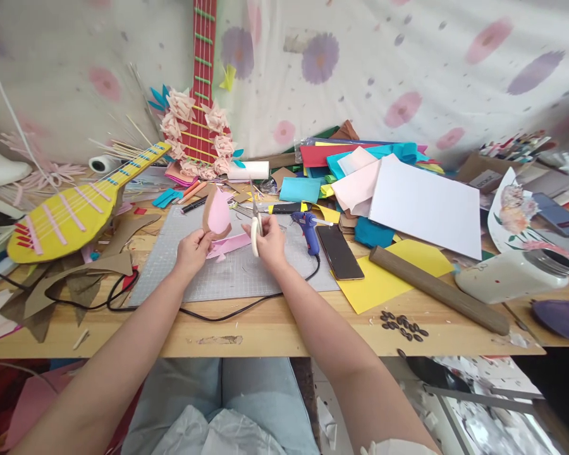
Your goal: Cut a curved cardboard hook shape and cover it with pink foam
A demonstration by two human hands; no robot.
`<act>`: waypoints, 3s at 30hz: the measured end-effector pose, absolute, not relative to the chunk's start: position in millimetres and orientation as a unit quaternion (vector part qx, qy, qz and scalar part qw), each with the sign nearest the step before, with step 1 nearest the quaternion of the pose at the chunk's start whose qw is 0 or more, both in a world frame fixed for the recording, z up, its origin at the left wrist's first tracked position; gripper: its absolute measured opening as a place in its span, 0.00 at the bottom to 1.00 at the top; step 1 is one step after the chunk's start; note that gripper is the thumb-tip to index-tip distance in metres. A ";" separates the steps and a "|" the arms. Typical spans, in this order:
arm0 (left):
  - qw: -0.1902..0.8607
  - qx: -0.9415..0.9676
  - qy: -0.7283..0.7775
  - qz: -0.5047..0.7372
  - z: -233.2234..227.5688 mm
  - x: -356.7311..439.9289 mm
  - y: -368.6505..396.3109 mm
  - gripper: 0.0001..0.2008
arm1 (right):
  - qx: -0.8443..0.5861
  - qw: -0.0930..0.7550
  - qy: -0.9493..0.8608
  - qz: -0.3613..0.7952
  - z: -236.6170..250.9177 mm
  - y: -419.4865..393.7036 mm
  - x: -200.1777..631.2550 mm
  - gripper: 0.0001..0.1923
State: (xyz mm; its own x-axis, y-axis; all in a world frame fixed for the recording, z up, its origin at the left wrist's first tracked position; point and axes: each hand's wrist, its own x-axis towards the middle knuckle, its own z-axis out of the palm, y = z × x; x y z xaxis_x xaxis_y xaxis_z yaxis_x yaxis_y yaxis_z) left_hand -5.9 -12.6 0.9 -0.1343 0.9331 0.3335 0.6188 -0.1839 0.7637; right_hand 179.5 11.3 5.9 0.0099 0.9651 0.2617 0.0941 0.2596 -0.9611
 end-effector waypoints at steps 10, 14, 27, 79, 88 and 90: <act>0.251 0.698 0.555 0.376 2.9 1.7 -19.1 0.14 | -0.431 0.509 -0.516 0.538 1.1 13.3 167.3 0.26; 0.237 0.592 0.564 0.525 2.2 -3.9 -15.1 0.11 | -0.444 0.520 -0.472 0.556 3.8 16.6 174.6 0.27; 0.521 0.461 0.457 0.554 9.6 3.4 -16.7 0.11 | -0.398 0.393 -0.559 0.612 13.3 8.8 184.2 0.23; 0.598 0.226 0.411 0.650 23.6 -9.7 -9.8 0.07 | -0.509 0.275 -0.751 0.317 21.8 3.6 186.8 0.21; 0.635 0.143 0.320 0.689 19.4 -0.1 -10.7 0.03 | -0.504 0.169 -0.821 0.210 20.0 -8.5 174.4 0.23; 0.637 0.128 0.312 0.693 18.3 3.2 -10.9 0.03 | -0.503 0.159 -0.827 0.196 20.2 -9.8 173.1 0.22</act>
State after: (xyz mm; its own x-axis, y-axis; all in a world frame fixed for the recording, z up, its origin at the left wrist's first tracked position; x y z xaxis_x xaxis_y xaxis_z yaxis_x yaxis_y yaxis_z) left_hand 3.2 -10.9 18.3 -0.1549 0.9628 -0.2214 -0.8032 0.0078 0.5957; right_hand 173.1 -9.8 20.2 -0.4436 0.8938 0.0668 0.7692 0.4179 -0.4835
